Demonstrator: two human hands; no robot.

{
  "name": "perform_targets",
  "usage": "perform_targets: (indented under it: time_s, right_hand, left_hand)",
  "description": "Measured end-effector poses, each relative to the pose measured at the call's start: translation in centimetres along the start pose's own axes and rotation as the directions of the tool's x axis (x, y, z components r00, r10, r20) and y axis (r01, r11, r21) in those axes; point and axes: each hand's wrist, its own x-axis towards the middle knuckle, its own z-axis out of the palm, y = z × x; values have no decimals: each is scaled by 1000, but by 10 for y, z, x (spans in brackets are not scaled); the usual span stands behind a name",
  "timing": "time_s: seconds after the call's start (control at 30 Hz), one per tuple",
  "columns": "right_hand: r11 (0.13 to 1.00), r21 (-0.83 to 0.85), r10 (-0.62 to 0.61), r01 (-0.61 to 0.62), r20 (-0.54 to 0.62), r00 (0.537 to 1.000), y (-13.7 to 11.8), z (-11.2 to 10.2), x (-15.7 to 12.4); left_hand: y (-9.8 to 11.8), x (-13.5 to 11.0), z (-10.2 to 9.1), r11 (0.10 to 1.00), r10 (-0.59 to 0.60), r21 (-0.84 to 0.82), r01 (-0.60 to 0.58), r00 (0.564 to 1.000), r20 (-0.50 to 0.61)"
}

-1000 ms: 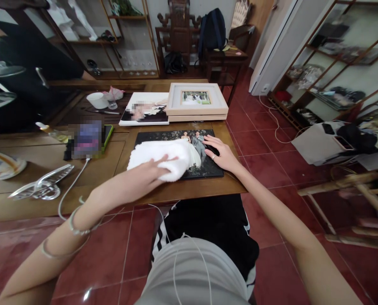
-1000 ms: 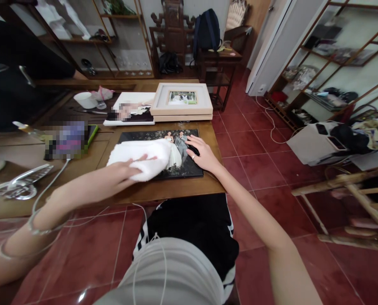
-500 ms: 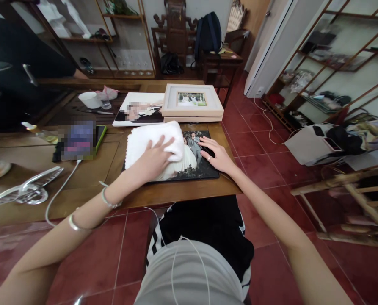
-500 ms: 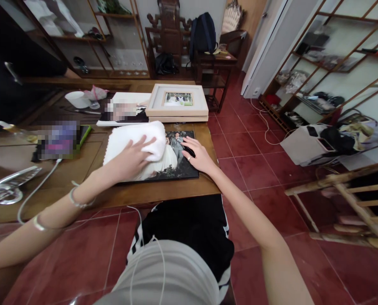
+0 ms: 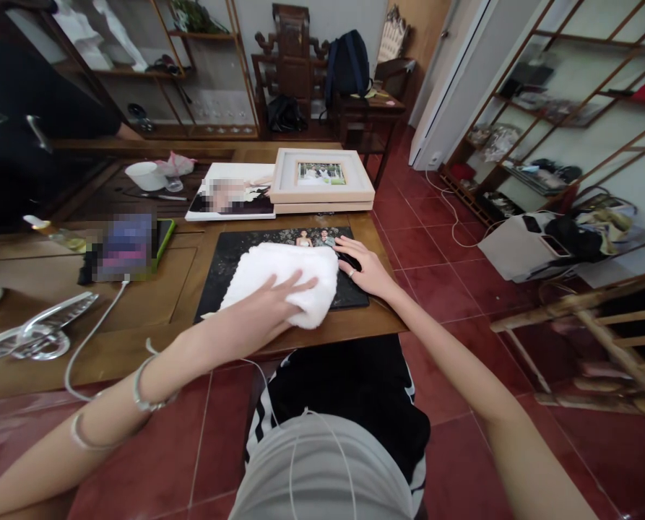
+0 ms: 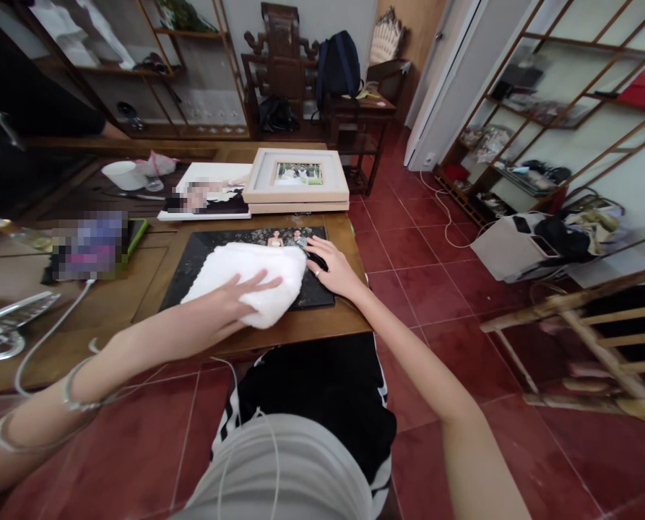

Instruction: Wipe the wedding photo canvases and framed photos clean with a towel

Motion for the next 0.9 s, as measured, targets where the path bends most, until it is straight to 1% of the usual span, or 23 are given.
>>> perform_targets:
  time_s: [0.1, 0.23, 0.3, 0.37, 0.43, 0.5, 0.63, 0.73, 0.8, 0.9]
  right_hand:
    - [1000, 5, 25, -25, -4, 1000, -1, 0, 0]
    - [1000, 4, 20, -20, -10, 1000, -2, 0, 0]
    - [1000, 2, 18, -18, -14, 1000, -2, 0, -1]
    - [1000, 6, 15, -15, -17, 1000, -2, 0, -1]
    - [1000, 12, 7, -7, -18, 1000, -1, 0, -1]
    - [1000, 15, 5, -5, -20, 1000, 1, 1, -1]
    - [1000, 14, 9, -8, -26, 1000, 3, 2, -1]
    - [1000, 21, 4, -4, -22, 1000, 4, 2, 0]
    - [1000, 25, 3, -3, -18, 1000, 4, 2, 0]
    - [1000, 17, -3, 4, -20, 1000, 5, 2, 0]
  left_hand:
    - [-24, 12, -3, 995, -80, -61, 80, 997, -1]
    - [-52, 33, 0, 976, -211, -67, 207, 975, -63]
    - [-59, 44, 4, 958, -285, -24, 284, 952, -112]
    - [-59, 52, 7, 941, -328, 31, 337, 931, -162]
    - [-52, 55, 7, 932, -335, 78, 355, 923, -190]
    - [-39, 52, 7, 931, -325, 109, 347, 928, -183]
    - [3, 33, 12, 947, -254, 160, 280, 953, -165]
    - [33, 15, 21, 963, -143, 201, 179, 973, -182]
    - [43, 5, 26, 972, -82, 204, 116, 982, -169]
    - [44, -2, 24, 979, -44, 191, 67, 992, -121]
